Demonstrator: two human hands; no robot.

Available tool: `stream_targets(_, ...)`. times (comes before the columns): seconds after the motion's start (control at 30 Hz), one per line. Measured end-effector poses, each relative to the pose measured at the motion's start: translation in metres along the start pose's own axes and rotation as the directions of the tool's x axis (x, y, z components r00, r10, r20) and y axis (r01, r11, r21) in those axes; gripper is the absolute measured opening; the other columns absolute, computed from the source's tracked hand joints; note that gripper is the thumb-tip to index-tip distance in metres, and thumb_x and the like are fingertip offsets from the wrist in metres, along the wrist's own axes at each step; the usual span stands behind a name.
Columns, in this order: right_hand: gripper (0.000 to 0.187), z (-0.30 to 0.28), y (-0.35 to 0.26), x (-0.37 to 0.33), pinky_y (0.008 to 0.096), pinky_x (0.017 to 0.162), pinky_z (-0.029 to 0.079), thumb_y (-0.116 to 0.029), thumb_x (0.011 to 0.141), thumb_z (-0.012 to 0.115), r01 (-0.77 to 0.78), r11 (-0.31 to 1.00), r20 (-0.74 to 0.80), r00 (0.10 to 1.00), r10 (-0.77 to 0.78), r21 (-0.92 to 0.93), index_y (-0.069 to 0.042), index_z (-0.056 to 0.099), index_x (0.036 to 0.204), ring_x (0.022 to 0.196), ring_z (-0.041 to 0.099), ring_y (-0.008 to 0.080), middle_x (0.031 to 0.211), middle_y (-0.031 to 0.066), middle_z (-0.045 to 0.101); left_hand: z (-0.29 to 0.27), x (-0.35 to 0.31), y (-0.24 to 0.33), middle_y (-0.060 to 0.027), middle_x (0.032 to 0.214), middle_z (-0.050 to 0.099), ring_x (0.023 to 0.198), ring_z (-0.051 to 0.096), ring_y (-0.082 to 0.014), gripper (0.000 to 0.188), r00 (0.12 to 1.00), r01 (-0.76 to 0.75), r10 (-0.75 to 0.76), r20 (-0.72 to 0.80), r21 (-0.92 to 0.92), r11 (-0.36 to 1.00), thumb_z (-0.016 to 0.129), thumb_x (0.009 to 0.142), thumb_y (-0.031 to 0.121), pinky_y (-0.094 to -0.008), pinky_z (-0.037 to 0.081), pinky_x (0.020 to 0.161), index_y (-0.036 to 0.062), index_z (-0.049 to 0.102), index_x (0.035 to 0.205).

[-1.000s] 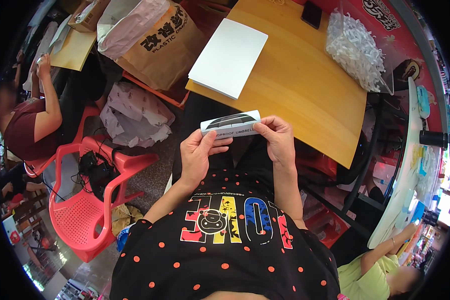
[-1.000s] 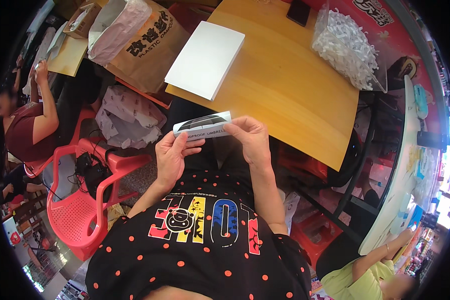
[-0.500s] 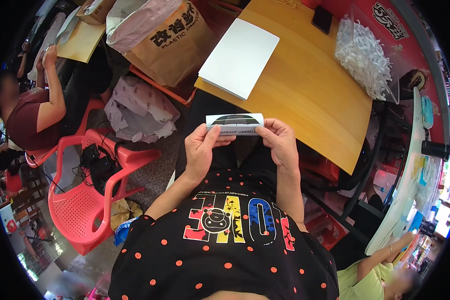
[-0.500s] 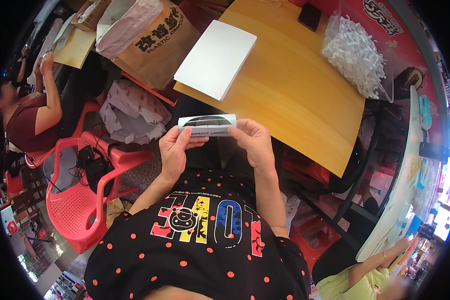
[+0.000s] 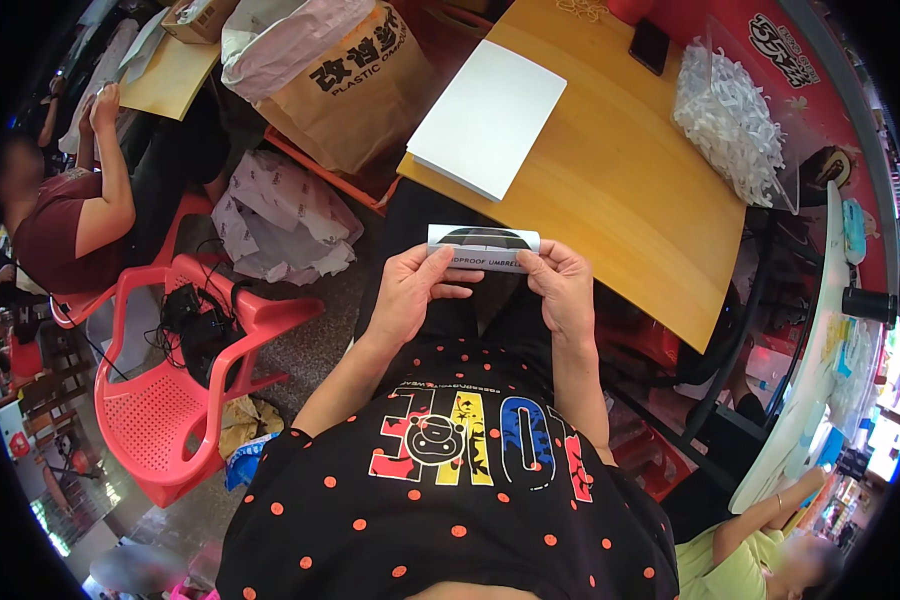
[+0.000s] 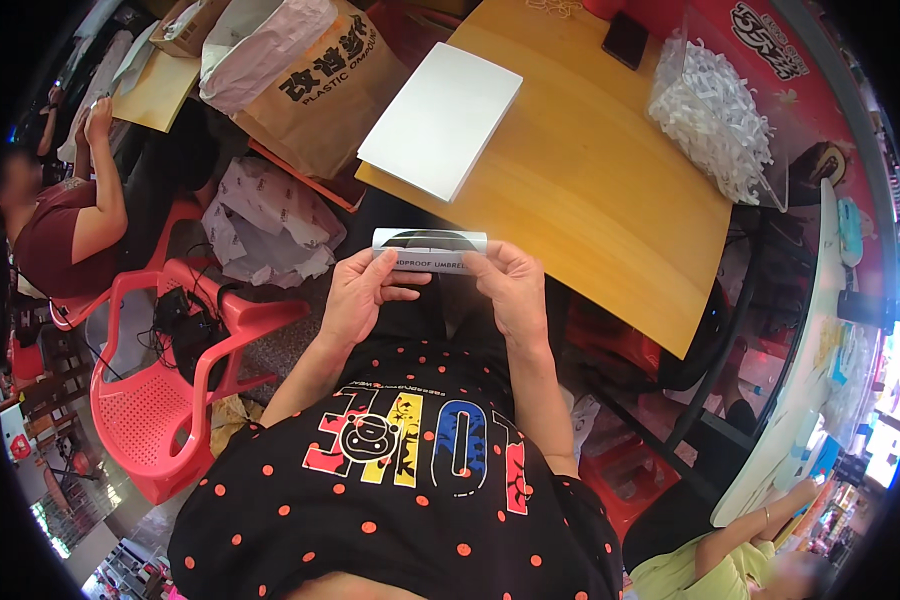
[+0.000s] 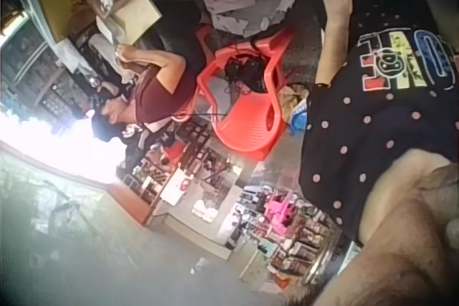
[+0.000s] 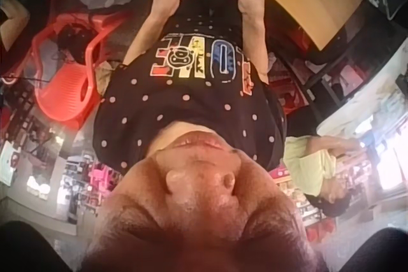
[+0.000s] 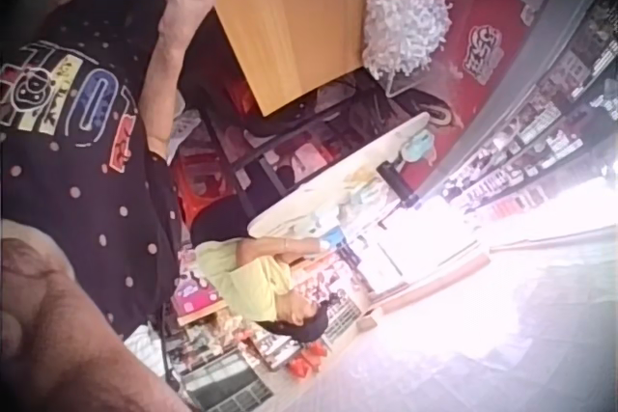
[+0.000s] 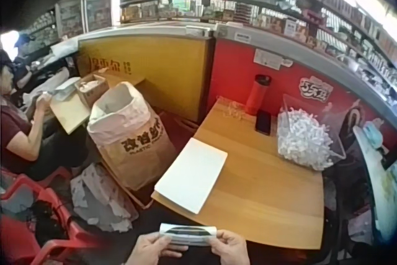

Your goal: Folding small instruction sheets and inserting them into product sleeves or packaging.

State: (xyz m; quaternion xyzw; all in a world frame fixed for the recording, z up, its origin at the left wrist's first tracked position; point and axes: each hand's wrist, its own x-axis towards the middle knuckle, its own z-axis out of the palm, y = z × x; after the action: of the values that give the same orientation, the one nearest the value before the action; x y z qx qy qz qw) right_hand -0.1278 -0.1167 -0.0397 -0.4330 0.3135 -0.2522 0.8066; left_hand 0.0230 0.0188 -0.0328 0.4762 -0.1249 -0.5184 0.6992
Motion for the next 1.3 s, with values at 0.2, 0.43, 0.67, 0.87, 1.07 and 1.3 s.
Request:
stream_targets(0.2,0.015,0.004,0.002,-0.001,0.0152,0.045,0.024,-0.003,0.084,0.065,0.023,0.999,-0.039,0.999,-0.025,-0.045,0.004,0.065,0.097,0.051,0.037,-0.0016,0.078,0.0026,0.065,0.0,-0.001,-0.001,-0.0179,0.1,0.066,0.087,0.068,-0.0233,0.031,0.998,-0.052,0.05,0.029,0.08,0.995,0.046,0.098,0.018,-0.03,0.056,0.076,-0.0073,0.058,0.111)
stream_targets(0.43,0.015,0.005,0.003,0.0,0.0148,0.045,0.025,-0.004,0.084,0.065,0.017,0.999,-0.025,1.0,-0.017,-0.028,0.004,0.065,0.097,0.052,0.04,-0.0014,0.079,0.0027,0.066,0.005,-0.004,-0.006,-0.0155,0.095,0.068,0.083,0.068,-0.0202,0.02,0.987,-0.152,0.16,-0.011,0.267,0.952,0.059,0.09,0.005,-0.0281,0.057,0.074,-0.0076,0.062,0.105)
stream_targets(0.67,0.016,0.004,0.001,0.0,0.0165,0.048,0.032,-0.004,0.084,0.065,0.01,0.998,-0.021,1.0,-0.011,-0.067,0.003,0.065,0.098,0.055,0.044,0.0007,0.08,0.0031,0.066,0.006,-0.005,-0.006,-0.0136,0.094,0.068,0.082,0.068,-0.0183,0.018,0.983,-0.17,0.181,-0.031,0.215,0.962,0.059,0.09,0.004,-0.0261,0.056,0.073,-0.0067,0.064,0.104)
stream_targets(0.87,0.023,0.013,-0.024,-0.01,0.0208,0.055,0.042,0.002,0.075,0.071,0.363,0.626,0.052,0.888,-0.457,-0.691,0.0,0.065,0.097,0.066,0.054,0.0079,0.09,0.005,0.063,-0.002,-0.003,0.0,-0.0141,0.094,0.068,0.083,0.068,-0.0193,0.019,0.961,-0.249,0.272,-0.052,0.264,0.932,0.059,0.09,0.004,-0.0274,0.055,0.074,-0.0074,0.063,0.103)
stream_targets(1.07,0.018,0.005,-0.037,-0.007,0.0339,0.066,0.049,-0.001,0.072,0.07,0.611,0.169,0.447,0.714,-0.539,-0.773,-0.005,0.06,0.087,0.077,0.06,0.027,0.087,0.01,0.058,0.012,-0.005,0.011,-0.0112,0.094,0.068,0.084,0.067,-0.0184,0.018,0.907,-0.385,0.415,0.069,0.531,0.755,0.058,0.088,-0.004,-0.0284,0.055,0.075,-0.0091,0.063,0.105)
stream_targets(1.3,0.018,0.004,-0.049,-0.004,0.0351,0.065,0.049,0.002,0.073,0.065,0.719,0.058,0.588,0.61,-0.532,-0.693,-0.002,0.053,0.085,0.076,0.059,0.0277,0.082,0.0105,0.055,0.015,-0.001,0.019,-0.0173,0.084,0.068,0.072,0.068,-0.0274,0.022,0.715,-0.567,0.632,0.3,0.778,0.272,0.072,0.076,-0.001,-0.0304,0.051,0.062,-0.0025,0.067,0.097)
